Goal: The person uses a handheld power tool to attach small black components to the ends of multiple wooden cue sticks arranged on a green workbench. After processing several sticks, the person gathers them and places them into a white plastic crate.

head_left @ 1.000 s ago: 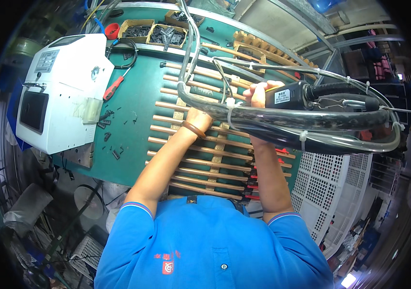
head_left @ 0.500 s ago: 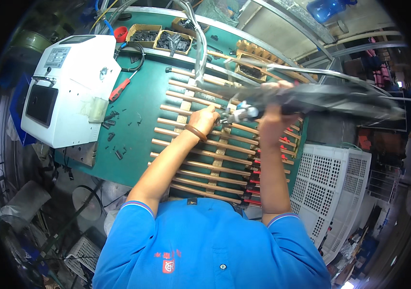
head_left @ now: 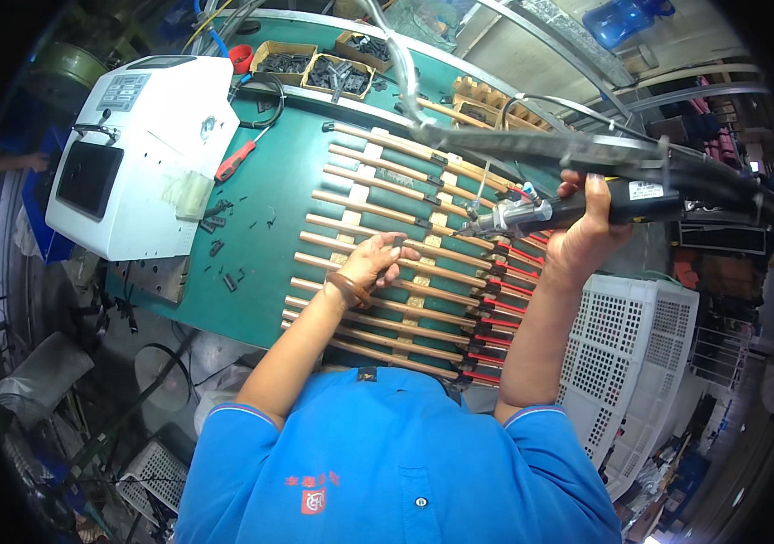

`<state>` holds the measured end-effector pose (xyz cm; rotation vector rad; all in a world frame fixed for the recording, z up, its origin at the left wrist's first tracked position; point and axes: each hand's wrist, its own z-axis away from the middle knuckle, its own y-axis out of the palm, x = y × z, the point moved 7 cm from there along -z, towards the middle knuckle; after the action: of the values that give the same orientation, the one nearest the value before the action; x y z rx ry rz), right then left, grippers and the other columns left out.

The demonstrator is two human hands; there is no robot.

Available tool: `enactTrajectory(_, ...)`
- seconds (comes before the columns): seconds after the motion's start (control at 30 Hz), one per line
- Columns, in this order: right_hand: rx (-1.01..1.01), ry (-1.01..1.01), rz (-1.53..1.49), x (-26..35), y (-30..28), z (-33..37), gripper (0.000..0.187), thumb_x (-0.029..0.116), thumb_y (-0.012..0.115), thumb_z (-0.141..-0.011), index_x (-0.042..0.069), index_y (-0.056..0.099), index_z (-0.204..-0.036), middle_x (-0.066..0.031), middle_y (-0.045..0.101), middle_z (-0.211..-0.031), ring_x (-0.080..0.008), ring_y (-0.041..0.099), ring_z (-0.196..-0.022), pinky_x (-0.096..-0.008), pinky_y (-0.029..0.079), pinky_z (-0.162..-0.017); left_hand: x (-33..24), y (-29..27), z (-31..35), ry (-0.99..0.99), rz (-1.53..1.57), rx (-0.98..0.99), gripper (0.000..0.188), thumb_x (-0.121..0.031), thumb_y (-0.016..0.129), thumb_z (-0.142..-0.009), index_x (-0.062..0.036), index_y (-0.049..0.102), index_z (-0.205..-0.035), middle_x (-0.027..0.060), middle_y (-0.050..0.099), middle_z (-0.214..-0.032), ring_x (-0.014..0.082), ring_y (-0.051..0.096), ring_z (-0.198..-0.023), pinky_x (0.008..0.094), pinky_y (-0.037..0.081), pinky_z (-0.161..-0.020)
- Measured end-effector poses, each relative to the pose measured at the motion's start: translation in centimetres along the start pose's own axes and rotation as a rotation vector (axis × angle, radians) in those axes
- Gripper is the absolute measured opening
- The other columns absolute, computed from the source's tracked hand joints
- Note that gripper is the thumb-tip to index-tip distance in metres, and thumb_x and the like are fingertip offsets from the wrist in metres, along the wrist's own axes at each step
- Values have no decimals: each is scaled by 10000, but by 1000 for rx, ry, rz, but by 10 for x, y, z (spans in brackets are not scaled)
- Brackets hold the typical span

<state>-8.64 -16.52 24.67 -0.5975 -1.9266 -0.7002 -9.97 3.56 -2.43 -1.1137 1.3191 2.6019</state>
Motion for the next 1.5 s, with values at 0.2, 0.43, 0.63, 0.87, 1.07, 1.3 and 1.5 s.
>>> enactTrajectory(0.2, 57, 82, -70, -7, 5, 31, 265, -4, 608, -794, 11, 534, -1048, -111, 613, -820, -163, 587, -677, -272, 501, -622, 13, -9, -2, -62, 32, -45, 211, -180, 550, -932, -64, 578, -1106, 25, 647, -1013, 8, 399, -469, 140, 293, -381)
enactTrajectory(0.43, 66, 55, -67, -8, 7, 36, 265, -25, 589, -798, -3, 517, -1053, -111, 610, -805, -151, 596, -642, -268, 492, -600, -6, -8, -3, -76, -49, -88, 237, -162, 640, -873, -49, 640, -1082, 29, 674, -945, 29, 477, -513, 164, 386, -436)
enactTrajectory(0.63, 3, 90, -79, -16, 2, 34, 227, -2, 613, -790, -32, 530, -998, -117, 609, -772, -156, 577, -626, -292, 506, -603, -49, 2, -10, 567, -1242, -290, 220, -113, 759, -696, -65, 669, -891, 79, 657, -851, 230, 644, -754, 327, 509, -671)
enactTrajectory(0.87, -11, 59, -47, -26, -1, 39, 174, -48, 578, -815, -10, 531, -979, -89, 618, -792, -132, 607, -639, -268, 505, -595, -31, 10, -28, 516, -1517, -269, 192, -144, 752, -699, -100, 644, -852, 42, 588, -899, 268, 631, -762, 385, 504, -626)
enactTrajectory(1.07, -33, -52, -61, -43, -7, 54, 314, -73, 553, -736, -26, 520, -1045, -116, 599, -878, -193, 608, -640, -318, 541, -576, -30, 16, -28, 564, -1518, -262, 199, -162, 754, -700, -94, 642, -849, 49, 573, -897, 274, 621, -730, 389, 499, -620)
enactTrajectory(1.3, -29, -29, -34, -44, -6, 54, 318, -72, 547, -720, -31, 515, -1033, -113, 600, -851, -194, 599, -633, -309, 539, -567, -33, -15, -21, 616, -1124, -412, 173, -128, 737, -742, -46, 615, -833, 45, 576, -787, 182, 602, -720, 291, 484, -611)
enactTrajectory(1.5, -13, -5, -16, -42, -10, 50, 200, -56, 559, -759, -26, 546, -956, -88, 609, -792, -182, 610, -602, -322, 541, -597, -30, -22, -9, 39, -311, -219, 327, -71, 679, -815, -89, 561, -1119, -69, 524, -720, 26, 473, -609, 170, 377, -521)
